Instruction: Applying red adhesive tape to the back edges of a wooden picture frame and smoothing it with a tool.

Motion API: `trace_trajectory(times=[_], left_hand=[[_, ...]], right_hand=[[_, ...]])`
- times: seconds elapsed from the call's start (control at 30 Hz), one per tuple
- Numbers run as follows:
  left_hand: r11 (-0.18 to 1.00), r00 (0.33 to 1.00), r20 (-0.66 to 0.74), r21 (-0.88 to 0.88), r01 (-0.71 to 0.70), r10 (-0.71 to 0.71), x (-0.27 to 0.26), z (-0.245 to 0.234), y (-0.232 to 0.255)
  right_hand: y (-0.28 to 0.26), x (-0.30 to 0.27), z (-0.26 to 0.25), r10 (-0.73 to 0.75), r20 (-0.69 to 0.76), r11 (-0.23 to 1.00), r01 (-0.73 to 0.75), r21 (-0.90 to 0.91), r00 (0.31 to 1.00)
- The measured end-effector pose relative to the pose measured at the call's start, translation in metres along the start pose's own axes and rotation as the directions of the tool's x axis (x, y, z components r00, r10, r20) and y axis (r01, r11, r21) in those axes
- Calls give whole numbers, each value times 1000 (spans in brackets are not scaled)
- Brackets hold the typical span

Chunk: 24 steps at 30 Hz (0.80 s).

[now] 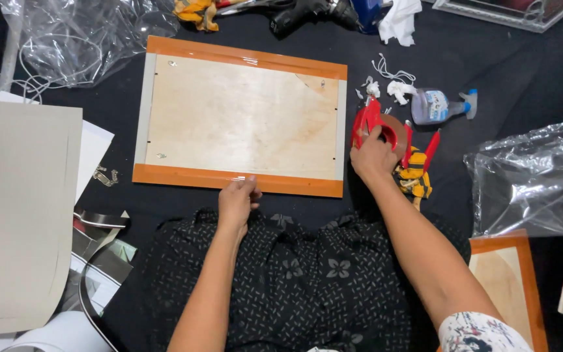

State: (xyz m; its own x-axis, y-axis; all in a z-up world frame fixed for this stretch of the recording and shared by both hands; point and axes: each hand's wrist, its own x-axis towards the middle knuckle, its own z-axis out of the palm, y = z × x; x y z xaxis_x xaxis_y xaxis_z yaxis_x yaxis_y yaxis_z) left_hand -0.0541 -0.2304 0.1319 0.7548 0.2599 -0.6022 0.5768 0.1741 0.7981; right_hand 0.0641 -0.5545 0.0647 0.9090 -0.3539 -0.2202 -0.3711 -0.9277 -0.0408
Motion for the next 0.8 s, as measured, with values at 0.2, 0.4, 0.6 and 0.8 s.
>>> trace_trajectory(times=[0.2, 0.4, 0.6, 0.8], left_hand=[[943, 972, -11, -243, 225, -235, 3, 4, -20], [786, 901, 248, -443, 432, -356, -9, 7, 4], [760, 909, 188, -500, 415, -373, 1, 8, 7], [771, 925, 131, -517, 371, -358, 17, 17, -14]], right_hand=[[-53, -20, -50, -312, -375, 945, 325, -29, 873], [-117, 90, -36, -549, -62, 830, 552, 74, 833], [-163, 148, -30, -525, -5, 850, 524, 58, 851], [-182, 140, -39, -451, -34, 874, 450, 183, 892]])
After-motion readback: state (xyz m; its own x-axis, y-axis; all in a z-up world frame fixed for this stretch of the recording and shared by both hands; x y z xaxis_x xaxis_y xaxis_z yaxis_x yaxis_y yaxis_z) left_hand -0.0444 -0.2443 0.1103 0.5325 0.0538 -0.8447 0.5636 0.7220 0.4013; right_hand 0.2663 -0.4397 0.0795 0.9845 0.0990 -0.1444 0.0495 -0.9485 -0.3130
